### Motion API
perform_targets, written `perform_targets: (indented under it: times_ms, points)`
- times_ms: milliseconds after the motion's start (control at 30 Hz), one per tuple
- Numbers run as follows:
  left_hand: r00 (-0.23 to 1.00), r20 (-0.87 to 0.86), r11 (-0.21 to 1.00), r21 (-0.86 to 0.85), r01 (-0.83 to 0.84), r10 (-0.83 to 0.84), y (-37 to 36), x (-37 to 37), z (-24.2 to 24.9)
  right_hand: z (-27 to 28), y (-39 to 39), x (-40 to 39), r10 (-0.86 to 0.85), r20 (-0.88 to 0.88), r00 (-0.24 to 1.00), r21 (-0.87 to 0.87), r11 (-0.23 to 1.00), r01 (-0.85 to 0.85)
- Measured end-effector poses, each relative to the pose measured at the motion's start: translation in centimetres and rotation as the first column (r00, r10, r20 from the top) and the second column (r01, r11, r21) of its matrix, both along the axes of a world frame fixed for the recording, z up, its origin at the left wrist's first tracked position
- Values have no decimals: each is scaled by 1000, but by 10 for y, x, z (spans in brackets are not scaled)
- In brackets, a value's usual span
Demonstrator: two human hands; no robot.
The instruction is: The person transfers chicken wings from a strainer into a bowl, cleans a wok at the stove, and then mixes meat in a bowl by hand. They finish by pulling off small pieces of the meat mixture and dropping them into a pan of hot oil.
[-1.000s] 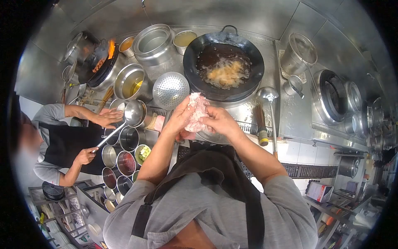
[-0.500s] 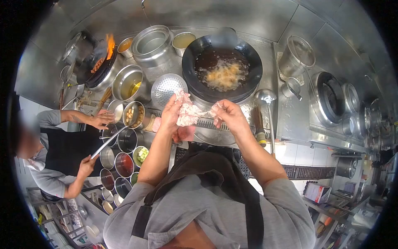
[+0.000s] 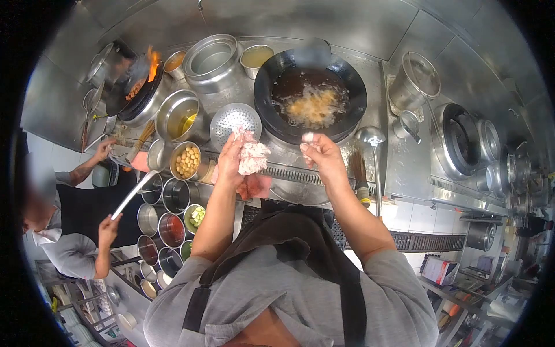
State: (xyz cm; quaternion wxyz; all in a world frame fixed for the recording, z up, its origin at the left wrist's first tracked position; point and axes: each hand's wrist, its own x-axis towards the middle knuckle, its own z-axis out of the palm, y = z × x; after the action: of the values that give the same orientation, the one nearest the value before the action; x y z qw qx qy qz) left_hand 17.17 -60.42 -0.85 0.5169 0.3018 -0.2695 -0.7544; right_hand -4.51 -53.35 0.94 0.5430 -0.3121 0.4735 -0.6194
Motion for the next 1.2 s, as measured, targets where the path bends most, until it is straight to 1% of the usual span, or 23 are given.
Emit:
perform_targets:
  times_ms: [67, 133, 200, 233, 300, 333, 400, 467, 533, 567, 600, 667, 700, 733, 800, 867, 933, 967, 1000, 1067, 1100, 1133, 1200]
  points:
    - [1000, 8, 1000, 21, 19, -19, 0, 2, -1, 0, 4, -6, 1, -91, 996, 141, 990, 12]
    - [1000, 16, 999, 27, 24, -25, -1, 3, 2, -14, 2, -15, -18, -106, 994, 146, 989, 33]
    - [999, 23, 999, 33, 30, -31, -1, 4, 4, -33, -3, -27, -2, -326, 945, 187, 980, 66]
    - [1000, 25, 999, 44, 17, -18, 0, 4, 5, -45, -6, -33, -2, -327, 945, 188, 980, 67]
    - [1000, 25, 998, 56, 7, -8, -2, 7, 1, -58, -14, -42, -122, -343, 931, -99, 991, 94]
    - [1000, 17, 999, 49, 21, -22, -4, 10, -7, -58, -16, -49, -124, -344, 931, -98, 991, 95]
    - [999, 9, 998, 44, 39, -39, -5, 13, -16, -54, -22, -66, -98, -226, 969, 25, 994, 106]
    - [1000, 10, 999, 54, 3, -3, -6, 13, -21, -51, -34, -79, -133, -209, 969, 12, 990, 138]
    - [1000, 31, 998, 67, -5, 3, -5, 14, -20, -45, -48, -98, 63, -554, 830, 273, 956, 110]
    - [999, 53, 997, 78, -15, 11, -5, 14, -19, -57, -57, -107, 10, -644, 765, 162, 979, 124]
    - [998, 56, 997, 79, -17, 13, -5, 14, -20, -57, -65, -112, 12, -642, 767, 164, 979, 122]
    - [997, 80, 995, 96, -20, 12, -4, 16, -21, -58, -80, -120, 33, -956, 291, 94, 976, 197]
    - [996, 83, 995, 97, -23, 15, -3, 15, -21, -58, -85, -123, 21, -977, 212, 60, 982, 181]
    - [995, 98, 994, 105, -25, 15, -2, 15, -20, -67, -93, -129, 23, -976, 215, 62, 982, 177]
    - [993, 115, 993, 113, -31, 18, -1, 15, -18, -84, -109, -138, -21, -994, 108, 1, 980, 197]
    - [984, 177, 994, 108, 3, -22, 2, 15, -16, -90, -115, -149, -19, -993, 117, 3, 982, 187]
    - [983, 180, 994, 105, 22, -41, 3, 14, -14, -79, -115, -154, -87, -993, 82, -73, 985, 156]
    - [981, 181, 994, 101, 44, -62, 2, 13, -14, -73, -113, -156, -133, -991, 14, -128, 973, 190]
    - [982, 178, 994, 98, 44, -61, 2, 12, -14, -67, -111, -157, -136, -991, 11, -131, 973, 189]
    - [975, 202, 993, 90, 71, -88, 0, 11, -16, -54, -106, -160, -340, -940, 22, -330, 924, 194]
    - [976, 199, 994, 87, 71, -88, 0, 10, -14, -39, -99, -156, -414, -907, 79, -392, 897, 205]
    - [958, 244, 988, 67, 138, -150, -1, 9, -10, -19, -89, -145, -416, -906, 76, -394, 896, 204]
    - [935, 289, 978, 52, 201, -207, 0, 5, -7, 18, -61, -111, -291, -870, 398, -182, 940, 289]
